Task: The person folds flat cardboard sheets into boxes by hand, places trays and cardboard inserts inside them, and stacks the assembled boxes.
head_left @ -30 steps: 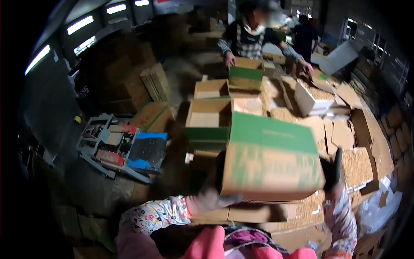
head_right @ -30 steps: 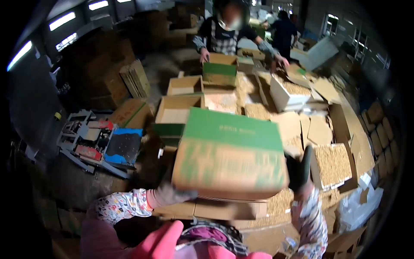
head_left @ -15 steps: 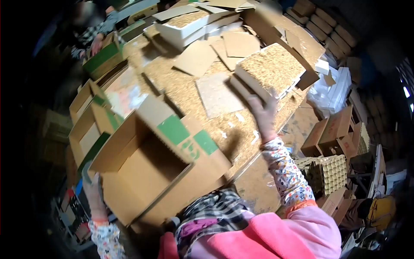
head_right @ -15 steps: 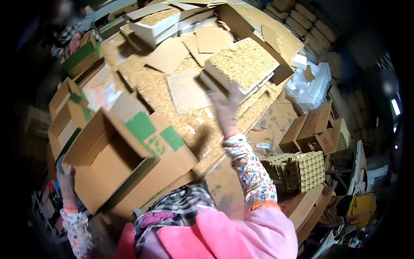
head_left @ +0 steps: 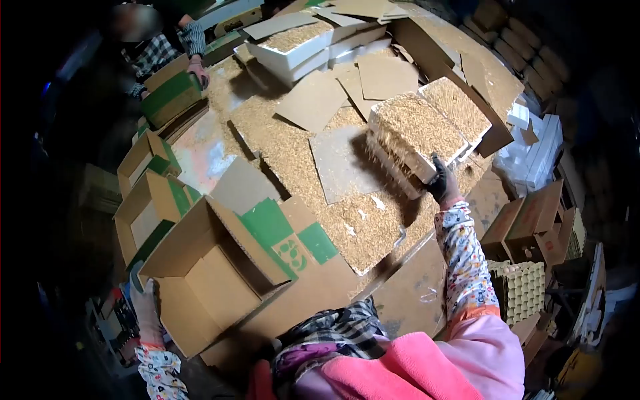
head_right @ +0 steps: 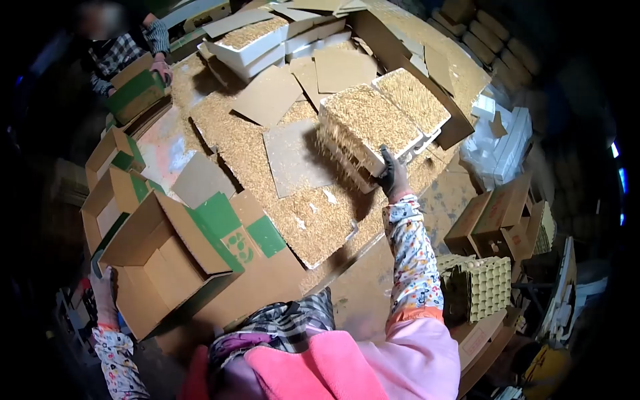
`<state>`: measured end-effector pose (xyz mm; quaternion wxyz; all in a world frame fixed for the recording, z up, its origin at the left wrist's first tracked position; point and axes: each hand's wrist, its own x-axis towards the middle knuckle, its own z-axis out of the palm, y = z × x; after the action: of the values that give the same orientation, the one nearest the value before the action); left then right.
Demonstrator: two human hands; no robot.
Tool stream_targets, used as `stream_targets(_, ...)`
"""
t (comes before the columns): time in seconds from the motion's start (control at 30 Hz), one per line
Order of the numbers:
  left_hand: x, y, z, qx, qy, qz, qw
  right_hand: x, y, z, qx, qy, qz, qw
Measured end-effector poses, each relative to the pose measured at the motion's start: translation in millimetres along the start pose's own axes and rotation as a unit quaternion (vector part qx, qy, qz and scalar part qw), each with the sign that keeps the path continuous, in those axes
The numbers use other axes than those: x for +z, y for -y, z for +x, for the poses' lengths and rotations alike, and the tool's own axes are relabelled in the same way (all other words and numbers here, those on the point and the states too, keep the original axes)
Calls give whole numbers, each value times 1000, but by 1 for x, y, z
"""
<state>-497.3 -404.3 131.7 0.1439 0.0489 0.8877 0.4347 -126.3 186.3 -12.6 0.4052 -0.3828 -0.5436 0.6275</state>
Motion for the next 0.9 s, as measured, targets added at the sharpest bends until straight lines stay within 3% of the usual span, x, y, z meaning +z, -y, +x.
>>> stream_targets(0.03,-3,15,7,-21,-22,11,999,7,8,-5,-65,13,-79,995)
stream_targets(0.1,7,55,18,224,-70,56,970,22,25,-32,135,109,200,964)
stream_targets(0.13,7,54,11,270,-56,33,961,32,37,-47,245,115,307,912)
stream_targets(0.17,8,53,4,315,-39,9,948,52,63,-73,264,144,289,909)
stream_targets(0.2,16,24,-11,280,18,-61,958,71,82,-96,294,174,268,901)
stream_targets(0.23,21,9,-21,183,66,-235,952,86,91,-108,291,235,255,891)
stream_targets(0.27,21,6,-20,83,99,-404,905,105,101,-120,317,240,217,892)
stream_targets(0.3,24,28,3,65,160,-472,865,125,113,-128,313,275,169,893)
stream_targets(0.33,25,12,-2,31,142,-510,848,146,126,-132,300,313,121,893)
stream_targets(0.4,36,23,26,76,49,-478,874,182,152,-133,313,399,45,861)
stream_targets(0.43,41,28,41,94,1,-456,885,206,179,-157,236,412,23,880)
stream_targets(0.47,50,48,74,60,50,-498,864,221,181,-155,89,504,-58,857)
stream_targets(0.5,42,12,35,42,12,-540,840,236,184,-152,-73,553,-121,821)
stream_targets(0.57,29,16,34,52,152,-503,849,279,209,-177,-161,648,-192,719)
stream_targets(0.67,28,30,44,5,228,-517,825,303,209,-190,86,632,-141,757)
stream_targets(0.73,21,16,28,14,260,-514,817,296,214,-183,13,687,-141,713)
stream_targets(0.8,12,12,11,29,258,-527,809,298,234,-205,192,558,-107,800)
stream_targets(0.87,15,10,6,272,141,-269,913,302,217,-200,167,581,-69,794)
stream_targets(0.9,16,11,6,229,148,-320,908,311,204,-205,164,555,-80,812)
